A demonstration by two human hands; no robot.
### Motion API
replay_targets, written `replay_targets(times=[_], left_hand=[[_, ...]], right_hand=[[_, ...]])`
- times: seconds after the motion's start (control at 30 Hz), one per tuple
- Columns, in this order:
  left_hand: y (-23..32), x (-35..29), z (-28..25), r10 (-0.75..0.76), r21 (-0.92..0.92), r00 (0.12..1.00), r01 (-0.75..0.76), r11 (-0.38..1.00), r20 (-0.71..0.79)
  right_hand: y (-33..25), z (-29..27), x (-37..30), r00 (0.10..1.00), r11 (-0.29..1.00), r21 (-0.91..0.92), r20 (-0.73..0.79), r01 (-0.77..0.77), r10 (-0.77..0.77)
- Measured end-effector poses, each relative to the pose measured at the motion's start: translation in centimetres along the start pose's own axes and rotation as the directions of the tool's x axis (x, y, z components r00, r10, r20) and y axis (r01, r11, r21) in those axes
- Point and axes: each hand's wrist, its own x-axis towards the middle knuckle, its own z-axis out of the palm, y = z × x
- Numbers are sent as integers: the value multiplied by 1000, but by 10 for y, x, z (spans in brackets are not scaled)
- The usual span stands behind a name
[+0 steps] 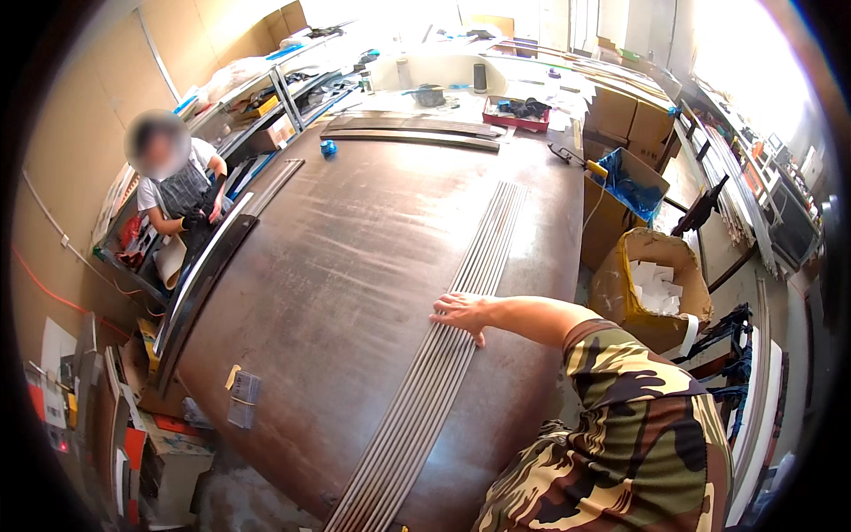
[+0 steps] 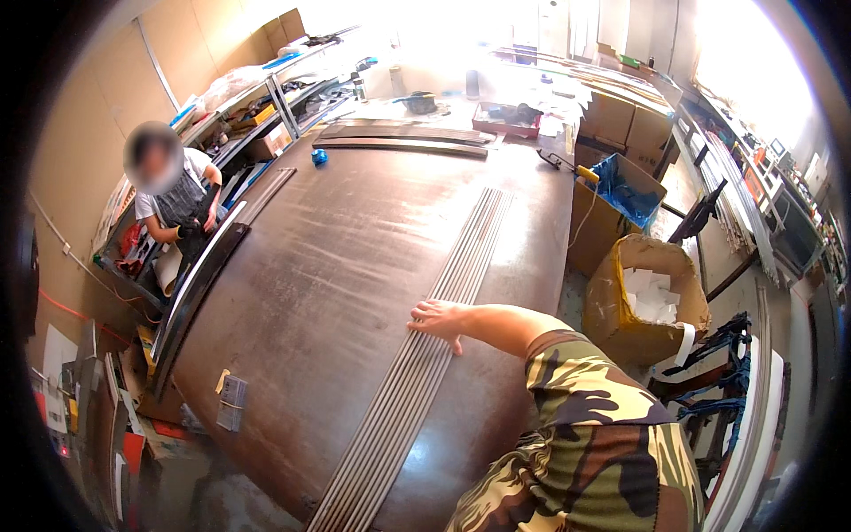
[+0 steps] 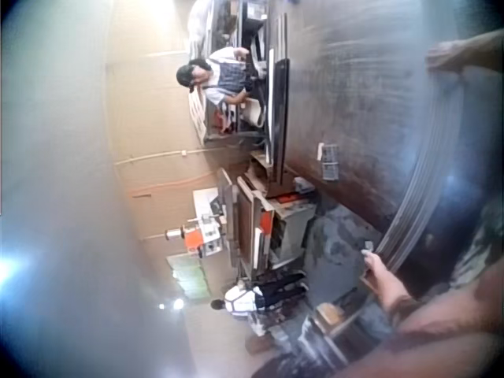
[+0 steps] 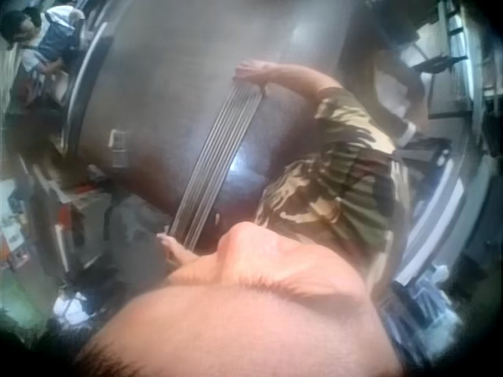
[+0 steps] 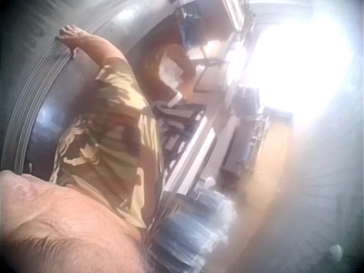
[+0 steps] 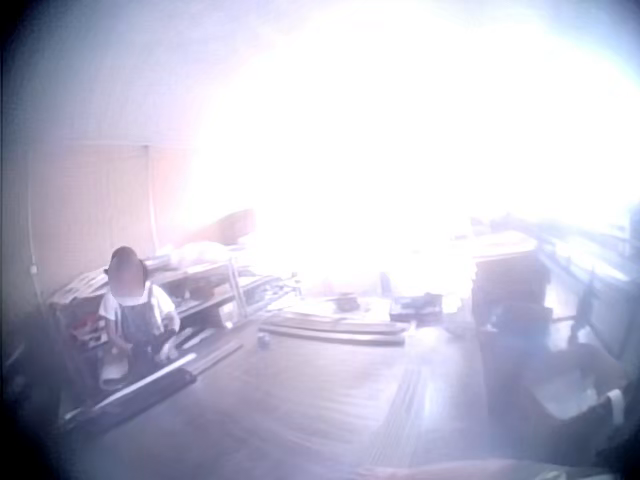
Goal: The person arranges a bundle of long metal rods on a large workbench, puts on black gloves, and uses a brush to apply a substance to the rods. The person then places a large white sheet over the rods and smooths it down.
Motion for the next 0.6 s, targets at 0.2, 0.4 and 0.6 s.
replay_targets(times=[0.2,0.4,0.6], left_hand=[[-31,3,0,18,54,1000,-18,998,4],[-20,-7,-1,-61,-103,998,59,993,-19],[-43,-13,0,-108,-383,991,130,915,79]], right_hand=[[-5,-8,3,1000,1000,-30,8,10,-10],[1,-3,2,999,1000,11,26,-28,28],[8,38,29,989,994,-47,-103,99,-103]])
